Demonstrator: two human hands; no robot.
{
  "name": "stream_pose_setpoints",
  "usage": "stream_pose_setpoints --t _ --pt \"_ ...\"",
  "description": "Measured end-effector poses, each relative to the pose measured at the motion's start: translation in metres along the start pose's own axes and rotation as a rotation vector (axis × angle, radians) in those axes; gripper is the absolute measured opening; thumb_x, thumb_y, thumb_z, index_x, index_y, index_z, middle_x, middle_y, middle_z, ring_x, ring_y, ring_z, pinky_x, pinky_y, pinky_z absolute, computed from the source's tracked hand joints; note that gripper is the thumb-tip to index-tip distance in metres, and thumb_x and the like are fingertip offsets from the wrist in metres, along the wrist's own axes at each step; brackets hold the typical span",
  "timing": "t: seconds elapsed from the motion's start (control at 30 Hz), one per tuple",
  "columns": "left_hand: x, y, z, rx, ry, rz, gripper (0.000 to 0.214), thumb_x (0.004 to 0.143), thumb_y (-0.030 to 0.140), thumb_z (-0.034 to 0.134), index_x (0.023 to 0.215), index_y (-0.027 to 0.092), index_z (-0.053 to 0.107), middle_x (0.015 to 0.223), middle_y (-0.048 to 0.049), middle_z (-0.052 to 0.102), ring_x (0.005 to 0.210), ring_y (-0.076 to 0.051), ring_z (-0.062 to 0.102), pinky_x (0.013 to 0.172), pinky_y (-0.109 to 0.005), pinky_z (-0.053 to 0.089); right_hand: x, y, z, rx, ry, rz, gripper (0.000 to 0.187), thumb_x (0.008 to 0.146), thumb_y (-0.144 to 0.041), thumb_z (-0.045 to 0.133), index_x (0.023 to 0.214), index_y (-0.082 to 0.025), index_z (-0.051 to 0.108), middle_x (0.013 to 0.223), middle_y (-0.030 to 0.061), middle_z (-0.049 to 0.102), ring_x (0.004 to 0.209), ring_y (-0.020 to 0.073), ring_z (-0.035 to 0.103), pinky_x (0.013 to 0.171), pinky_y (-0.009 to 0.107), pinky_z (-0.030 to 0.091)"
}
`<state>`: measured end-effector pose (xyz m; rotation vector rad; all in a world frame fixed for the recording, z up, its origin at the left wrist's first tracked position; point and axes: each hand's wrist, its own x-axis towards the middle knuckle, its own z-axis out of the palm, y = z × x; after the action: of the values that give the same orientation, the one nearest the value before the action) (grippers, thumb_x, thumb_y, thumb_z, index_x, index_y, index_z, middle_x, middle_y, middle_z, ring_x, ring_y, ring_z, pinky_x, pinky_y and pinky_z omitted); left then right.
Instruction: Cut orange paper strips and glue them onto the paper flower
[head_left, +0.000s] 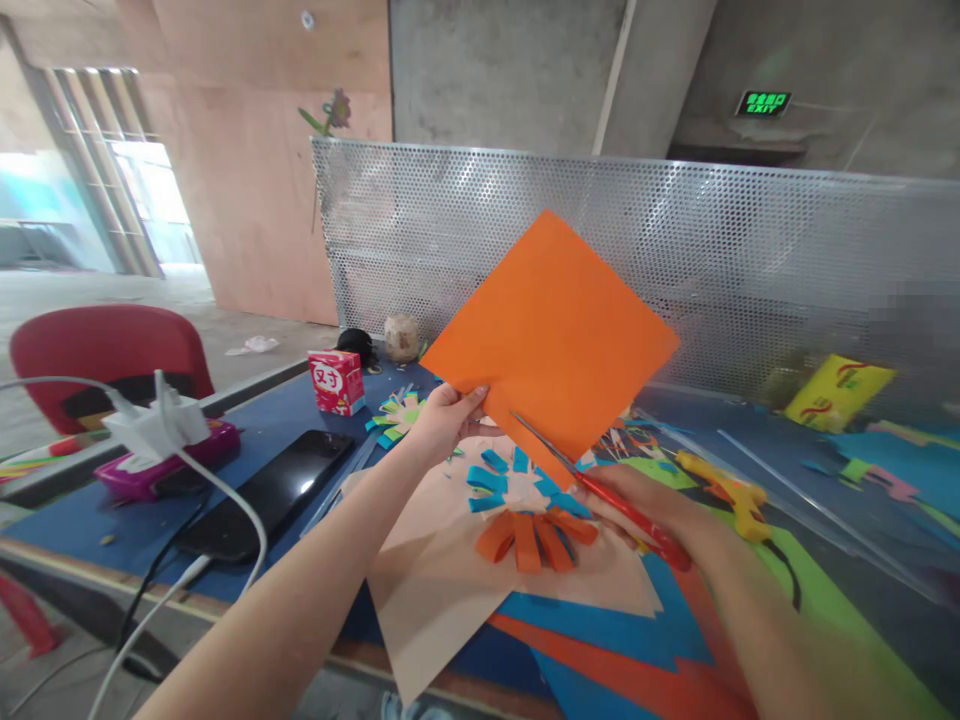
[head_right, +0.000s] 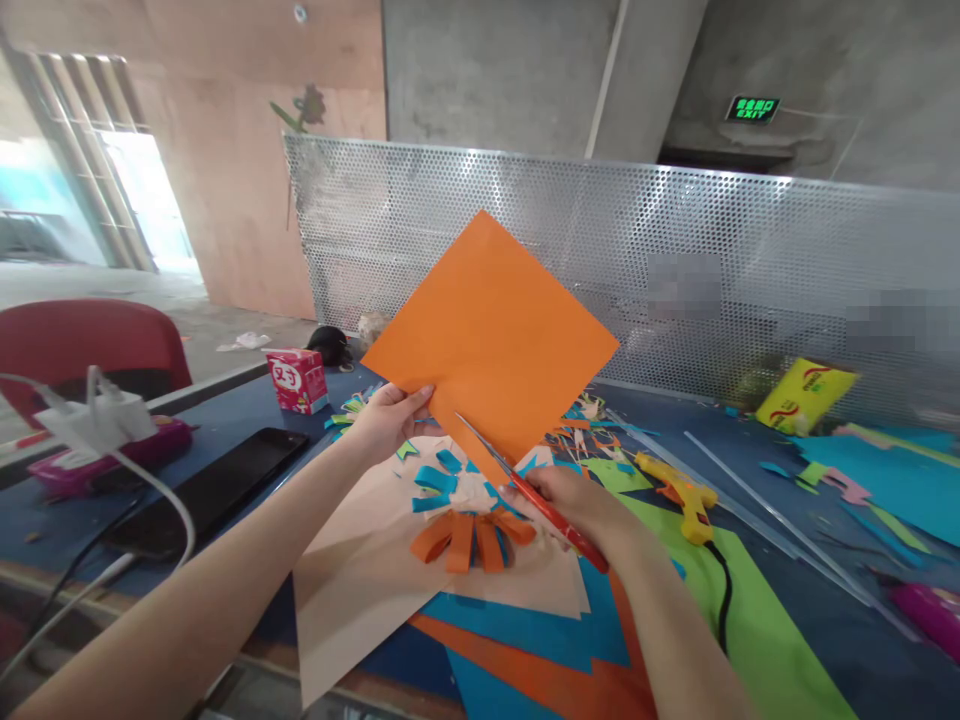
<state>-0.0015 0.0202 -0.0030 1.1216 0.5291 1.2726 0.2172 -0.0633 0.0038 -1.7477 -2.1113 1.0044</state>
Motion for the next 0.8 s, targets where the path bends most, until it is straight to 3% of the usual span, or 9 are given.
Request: stream_pose_setpoints --t 0.47,0.8 --pt "-0.0011 0.0006 0.0017 -0.003 0.005 -0.011 0.017 0.07 0.019 0.062 0.085 0.013 0.057 0.083 -0.0055 0.066 0.066 -0.015 0.064 0.062 -0.034 0.057 -0.0001 -0.0026 0.0004 0.041 0.023 0.073 0.038 0.073 -0.056 0.044 0.063 -0.02 0.041 0.039 -0.0058 0.038 0.033 0.0093 0.041 0.037 0.021 0.027" --pt "-0.0007 -0.0014 0.0005 0.006 -0.02 -0.004 0.02 0.07 0.02 0.062 0.088 0.014 0.057 0.087 -0.0056 0.066 0.065 -0.014 0.064 0.06 -0.032 0.057 -0.0004 -0.0024 -0.0015 -0.01 0.009 0.026 0.039 0.072 -0.058 0.045 0.064 -0.02 0.041 0.039 -0.0063 0.038 0.031 0.007 0.036 0.036 0.02 0.026"
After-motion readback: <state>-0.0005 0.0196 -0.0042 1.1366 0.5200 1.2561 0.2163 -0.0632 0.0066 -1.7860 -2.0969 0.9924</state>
